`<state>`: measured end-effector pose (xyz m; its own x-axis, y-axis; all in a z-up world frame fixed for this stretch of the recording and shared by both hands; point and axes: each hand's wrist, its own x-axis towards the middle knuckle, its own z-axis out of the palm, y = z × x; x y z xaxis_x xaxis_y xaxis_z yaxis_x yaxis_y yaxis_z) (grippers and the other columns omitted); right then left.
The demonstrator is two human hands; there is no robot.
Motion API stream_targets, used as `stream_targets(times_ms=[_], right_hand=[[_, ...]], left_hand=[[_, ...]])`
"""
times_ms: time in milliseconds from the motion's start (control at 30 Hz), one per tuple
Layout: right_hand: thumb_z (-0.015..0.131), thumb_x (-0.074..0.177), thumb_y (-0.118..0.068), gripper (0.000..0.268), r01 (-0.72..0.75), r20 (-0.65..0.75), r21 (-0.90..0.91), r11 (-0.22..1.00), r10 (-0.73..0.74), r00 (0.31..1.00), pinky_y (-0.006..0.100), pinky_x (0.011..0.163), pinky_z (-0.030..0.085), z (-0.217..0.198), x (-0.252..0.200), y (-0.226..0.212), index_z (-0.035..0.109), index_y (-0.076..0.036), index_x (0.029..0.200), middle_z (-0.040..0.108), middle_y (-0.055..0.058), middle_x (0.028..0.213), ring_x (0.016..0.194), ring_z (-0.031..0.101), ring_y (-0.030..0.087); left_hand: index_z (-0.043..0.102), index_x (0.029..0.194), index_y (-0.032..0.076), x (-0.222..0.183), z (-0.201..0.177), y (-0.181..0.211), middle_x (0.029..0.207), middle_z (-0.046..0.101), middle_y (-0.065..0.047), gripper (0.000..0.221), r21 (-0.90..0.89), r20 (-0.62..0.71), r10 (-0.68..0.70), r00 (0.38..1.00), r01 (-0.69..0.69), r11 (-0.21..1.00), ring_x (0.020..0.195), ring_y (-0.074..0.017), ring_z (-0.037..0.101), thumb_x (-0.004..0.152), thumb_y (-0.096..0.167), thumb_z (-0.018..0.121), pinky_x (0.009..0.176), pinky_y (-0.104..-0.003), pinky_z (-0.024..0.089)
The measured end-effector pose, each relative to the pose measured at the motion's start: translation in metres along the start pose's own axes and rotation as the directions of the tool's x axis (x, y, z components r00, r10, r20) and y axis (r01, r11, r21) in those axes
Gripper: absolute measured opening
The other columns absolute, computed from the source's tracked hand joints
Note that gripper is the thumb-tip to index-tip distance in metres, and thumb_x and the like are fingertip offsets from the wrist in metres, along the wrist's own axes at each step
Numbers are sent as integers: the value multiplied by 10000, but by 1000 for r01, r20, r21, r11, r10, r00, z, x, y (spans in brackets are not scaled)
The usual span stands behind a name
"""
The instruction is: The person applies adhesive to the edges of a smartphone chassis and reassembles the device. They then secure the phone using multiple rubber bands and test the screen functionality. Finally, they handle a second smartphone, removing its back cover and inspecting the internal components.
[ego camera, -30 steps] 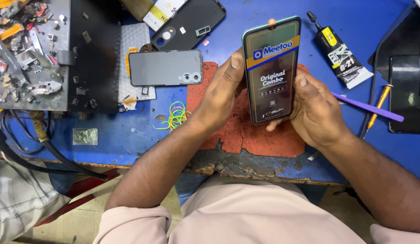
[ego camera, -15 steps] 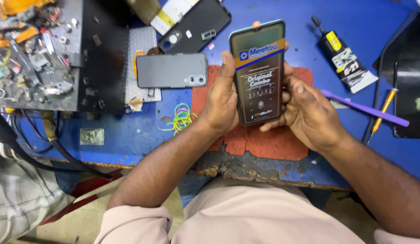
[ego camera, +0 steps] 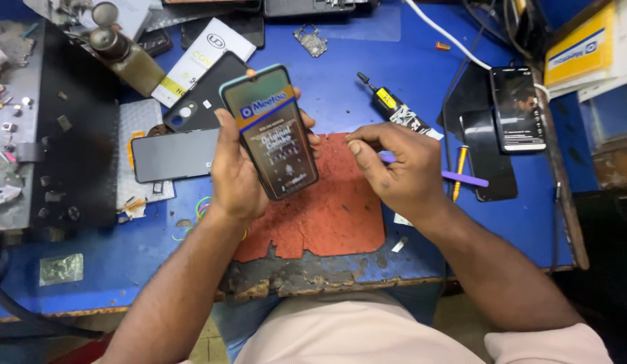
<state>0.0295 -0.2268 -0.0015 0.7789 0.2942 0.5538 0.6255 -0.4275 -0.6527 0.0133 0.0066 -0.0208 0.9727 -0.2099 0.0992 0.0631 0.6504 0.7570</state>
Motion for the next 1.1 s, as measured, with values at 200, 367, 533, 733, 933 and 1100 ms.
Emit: stream_targets(times_ms=[200, 367, 533, 733, 933, 1100], right_hand=[[767, 935, -43, 61, 12, -62, -70, 997, -16, 998, 315, 704, 565, -1, 0, -5, 755, -27, 992, 752, 103, 887, 785, 748, 200], [749, 996, -43, 75, 57, -37, -65, 996, -60, 998, 304, 778, 575, -3, -8, -6, 748, -43, 1071, 756, 101, 983, 880, 758, 202], [805, 897, -53, 281, 195, 47, -187, 963, -189, 981, 384, 983, 525, 2, -11, -9, 764, -87, 1173, 713, 76, 1152, 1066, 643, 277], [870, 860, -225, 516, 351, 244, -241, 905, -293, 924, 516, 1227, 351, 10, -15, -11, 711, -163, 1347, 437, 120, 1592, 1424, 374, 390], [867, 877, -259, 527, 321, 284, -274, 906, -243, 927, 521, 1262, 328, 12, -14, -4, 707, -189, 1374, 377, 126, 1650, 1491, 335, 393], [878, 875, -298, 565, 336, 321, -300, 893, -238, 917, 531, 1276, 302, 14, -16, -7, 695, -207, 1402, 325, 145, 1669, 1513, 278, 408]], left_hand=[[483, 1532, 37, 26, 2, -1, 1224, 668, -175, 899, -60, 37, 26, 999, -24, 998, 1097, -303, 691, 1010, 747, 301, 971, -478, 589], [482, 1561, 25, 41, 8, -10, 1252, 664, -184, 882, -104, 115, 80, 990, -68, 992, 1110, -296, 683, 1072, 732, 283, 982, -479, 587], [403, 1541, 90, 25, 14, -17, 1308, 661, -137, 770, -242, 30, 99, 995, -89, 966, 1092, -294, 693, 1040, 666, 303, 963, -465, 587], [421, 1541, -27, 19, -5, -28, 1199, 672, -171, 844, -325, 123, 43, 991, 0, 946, 1059, -259, 689, 1130, 696, 272, 988, -399, 569], [402, 1554, -11, 16, -8, -28, 1210, 669, -158, 829, -334, 114, 31, 993, 10, 942, 1054, -240, 681, 1139, 688, 235, 982, -394, 572], [410, 1563, -6, 13, -4, -30, 1226, 664, -152, 829, -297, 100, 28, 995, 3, 955, 1074, -234, 676, 1150, 687, 221, 990, -384, 567]])
